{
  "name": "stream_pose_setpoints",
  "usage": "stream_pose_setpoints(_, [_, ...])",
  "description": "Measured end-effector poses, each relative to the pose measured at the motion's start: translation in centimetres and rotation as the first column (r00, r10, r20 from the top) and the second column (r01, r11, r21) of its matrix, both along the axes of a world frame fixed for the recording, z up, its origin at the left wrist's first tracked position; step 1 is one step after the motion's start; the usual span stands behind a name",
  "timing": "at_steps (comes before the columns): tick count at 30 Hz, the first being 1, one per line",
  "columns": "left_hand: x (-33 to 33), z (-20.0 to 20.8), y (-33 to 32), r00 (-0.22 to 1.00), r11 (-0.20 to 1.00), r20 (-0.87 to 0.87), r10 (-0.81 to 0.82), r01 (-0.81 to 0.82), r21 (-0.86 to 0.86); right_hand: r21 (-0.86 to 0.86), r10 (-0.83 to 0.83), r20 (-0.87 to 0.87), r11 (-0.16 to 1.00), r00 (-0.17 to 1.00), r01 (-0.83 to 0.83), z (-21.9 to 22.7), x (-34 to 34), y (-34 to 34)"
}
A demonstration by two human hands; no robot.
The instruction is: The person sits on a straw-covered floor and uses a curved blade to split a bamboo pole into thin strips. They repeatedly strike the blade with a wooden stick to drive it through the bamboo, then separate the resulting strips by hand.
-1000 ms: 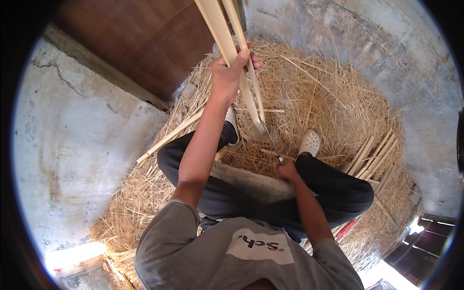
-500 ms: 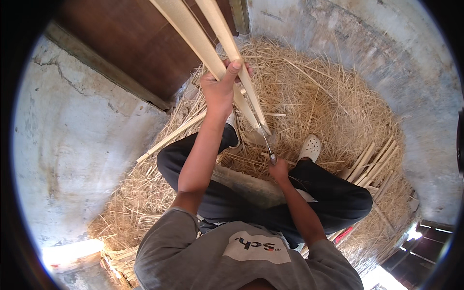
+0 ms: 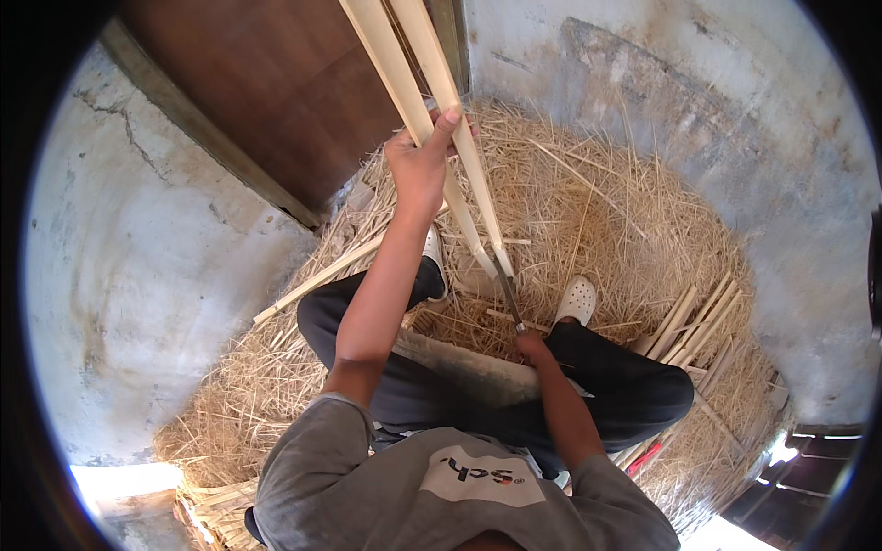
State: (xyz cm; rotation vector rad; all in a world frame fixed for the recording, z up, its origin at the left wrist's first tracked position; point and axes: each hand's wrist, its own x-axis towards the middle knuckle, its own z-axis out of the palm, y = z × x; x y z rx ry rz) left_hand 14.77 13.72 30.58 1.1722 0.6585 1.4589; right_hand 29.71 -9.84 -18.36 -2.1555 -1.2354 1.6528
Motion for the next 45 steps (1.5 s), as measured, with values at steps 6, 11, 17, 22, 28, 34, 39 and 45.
stream_pose_setpoints(6, [-2.6, 9.7, 1.2, 0.985, 0.972, 0.164, 0.048, -0.084, 0.219, 0.061, -0.26, 0.111, 0.965, 0.959, 0.254, 8.0, -1.7, -0.7])
stream_pose_setpoints(11, [-3.1, 18.3, 0.3, 0.965, 0.895, 0.18, 0.192, -0.248, 0.371, 0.164, -0.318, 0.106, 0.94, 0.942, 0.298, 8.3, -1.0, -0.9])
stream_pose_setpoints(17, [-8.7, 24.7, 3.9, 0.961, 0.89, 0.249, 0.118, -0.214, 0.402, 0.298, -0.679, -0.149, 0.662, 0.719, 0.687, 11.1, -0.3, 0.7])
stream_pose_setpoints(22, [-10.2, 27.5, 6.0, 0.919, 0.875, 0.261, 0.296, -0.37, 0.311, 0.213, -0.784, -0.561, 0.172, 0.265, 0.962, 25.4, 0.7, -3.5])
stream_pose_setpoints(28, [-6.0, 27.7, 7.4, 0.986, 0.818, 0.164, -0.029, -0.071, 0.571, 0.398, -0.697, -0.675, -0.068, 0.241, 0.915, 40.0, 1.8, -16.4])
stream_pose_setpoints(34, [10.3, 25.1, -0.9, 0.648, 0.606, 0.135, -0.749, 0.59, 0.534, 0.621, -0.808, -0.574, -0.326, 0.131, 0.713, 46.0, 3.2, -27.4])
stream_pose_setpoints(39, [21.1, 19.8, -20.2, 0.739, 0.774, 0.263, -0.621, 0.631, 0.052, 0.683, -0.857, -0.51, -0.456, -0.075, 0.571, 45.7, 3.5, -31.4])
stream_pose_setpoints(45, [29.3, 10.3, -28.0, 0.642, 0.545, 0.15, -0.752, 0.733, -0.407, 0.617, -0.881, -0.431, -0.446, -0.197, 0.649, 41.2, 2.7, -34.2])
